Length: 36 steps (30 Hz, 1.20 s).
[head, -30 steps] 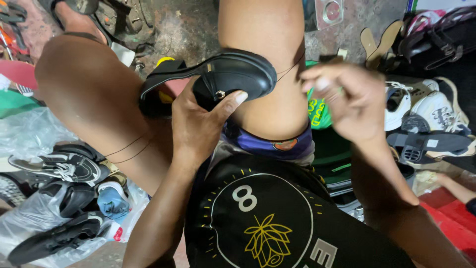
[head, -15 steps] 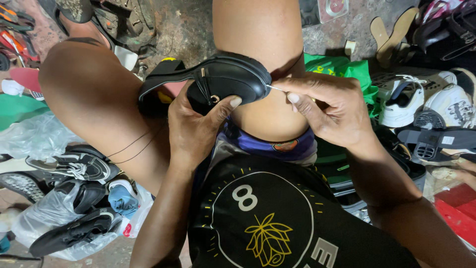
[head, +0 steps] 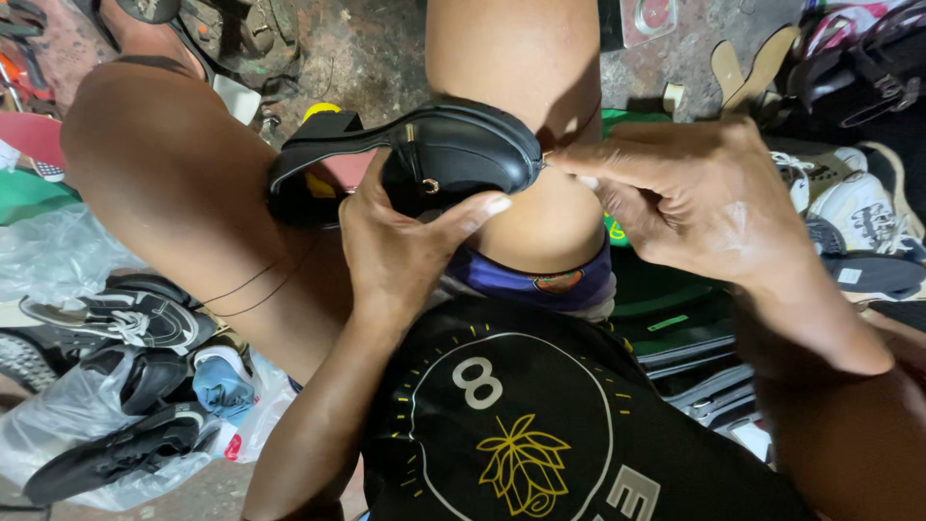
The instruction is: The person sits on the floor with a black loafer on their lap and hand-stitches the shoe upper with a needle and thread. They pull the thread through the shoe edge, tension the thread, and continue stitching along the seam throughout the clip.
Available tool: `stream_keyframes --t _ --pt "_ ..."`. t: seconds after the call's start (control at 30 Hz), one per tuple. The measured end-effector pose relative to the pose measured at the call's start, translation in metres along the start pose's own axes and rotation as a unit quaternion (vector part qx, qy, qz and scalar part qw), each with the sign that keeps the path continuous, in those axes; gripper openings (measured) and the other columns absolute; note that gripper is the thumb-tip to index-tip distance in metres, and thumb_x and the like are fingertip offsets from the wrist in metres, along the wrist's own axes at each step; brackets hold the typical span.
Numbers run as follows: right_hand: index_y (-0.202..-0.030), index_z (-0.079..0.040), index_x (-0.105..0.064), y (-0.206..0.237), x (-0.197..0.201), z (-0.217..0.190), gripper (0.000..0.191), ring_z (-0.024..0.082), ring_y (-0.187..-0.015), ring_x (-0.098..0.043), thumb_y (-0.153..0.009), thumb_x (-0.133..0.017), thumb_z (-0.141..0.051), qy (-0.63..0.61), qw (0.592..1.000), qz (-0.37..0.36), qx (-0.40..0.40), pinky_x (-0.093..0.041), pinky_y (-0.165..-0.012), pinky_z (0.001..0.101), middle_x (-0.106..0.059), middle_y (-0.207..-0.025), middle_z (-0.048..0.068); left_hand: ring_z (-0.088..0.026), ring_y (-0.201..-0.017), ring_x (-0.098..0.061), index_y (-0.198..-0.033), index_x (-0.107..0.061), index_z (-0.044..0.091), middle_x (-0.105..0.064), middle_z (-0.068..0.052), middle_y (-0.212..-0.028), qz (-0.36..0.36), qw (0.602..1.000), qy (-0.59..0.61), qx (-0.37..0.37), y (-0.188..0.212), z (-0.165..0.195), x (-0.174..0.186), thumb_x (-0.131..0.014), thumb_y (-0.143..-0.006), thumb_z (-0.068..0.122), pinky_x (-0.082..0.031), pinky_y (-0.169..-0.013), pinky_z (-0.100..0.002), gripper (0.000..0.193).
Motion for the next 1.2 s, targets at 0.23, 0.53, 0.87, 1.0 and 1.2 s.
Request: stream_keyframes --t 0.23,0.53,0.87,1.0,1.2 --pt "-0.113 -0.010 -0.075 -0.042 0.007 -0.010 0.040 0.012 -0.055 -0.066 -0.075 -0.070 0.000 0.021 0.995 -0.093 0.015 -0.050 -0.046 0.0271 -0.075 -0.088 0.007 -0.012 -0.090 -0.080 -0.109 -0.072 0.002 -0.081 -0.007 -0.100 0.026 0.999 -0.039 -0.016 -0.005 -0.001 0.010 -0.095 -0.077 0.021 -0.063 -0.086 -0.028 0.044" --pt "-0.078 -0.012 -0.062 -0.065 -0.019 -0.013 0.015 0.012 -0.050 -0.064 -0.080 -0.063 0.003 0.146 0.966 -0.215 0.011 -0.049 -0.050 0.0294 -0.066 -0.063 0.000 -0.020 -0.089 -0.080 -0.108 -0.069 0.004 -0.080 -0.008 -0.097 0.026 0.992 -0.110 -0.051 -0.014 -0.011 0.020 -0.097 -0.075 0.034 -0.062 -0.082 -0.032 0.053" --pt "-0.093 -0.009 -0.063 -0.073 -0.011 -0.012 0.007 0.014 -0.050 -0.066 -0.092 -0.070 -0.008 0.099 0.976 -0.184 -0.052 -0.049 -0.047 0.0316 -0.067 -0.061 0.004 -0.017 -0.082 -0.065 -0.115 -0.066 -0.001 -0.068 -0.011 -0.101 0.091 0.981 -0.164 -0.057 0.024 -0.012 0.070 -0.093 -0.084 0.026 -0.054 -0.073 -0.029 0.049" --pt "-0.103 -0.009 -0.066 -0.065 -0.011 -0.005 0.014 0.012 -0.051 -0.066 -0.091 -0.072 -0.009 0.037 0.975 -0.198 -0.094 -0.048 -0.046 0.0288 -0.069 -0.068 0.005 -0.008 -0.080 -0.061 -0.101 -0.065 0.001 -0.067 -0.005 -0.091 0.209 0.977 -0.048 0.012 0.087 -0.021 0.143 -0.064 -0.107 0.008 -0.050 -0.072 -0.023 0.009" --pt "-0.106 -0.006 -0.069 -0.059 -0.013 0.001 0.015 0.012 -0.058 -0.066 -0.092 -0.073 -0.008 0.007 0.977 -0.176 -0.117 -0.051 -0.052 0.0258 -0.070 -0.075 0.005 -0.019 -0.093 -0.060 -0.107 -0.058 -0.005 -0.069 -0.010 -0.103 0.252 0.862 -0.439 -0.015 0.133 -0.049 0.217 -0.064 -0.113 0.008 -0.051 -0.076 -0.026 0.016"
Point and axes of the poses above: each hand's wrist, its own y-axis away from the middle knuckle, its own x-axis out of the back of the hand, z = x × y, the point moved 3 cm from there along -y, towards the middle knuckle
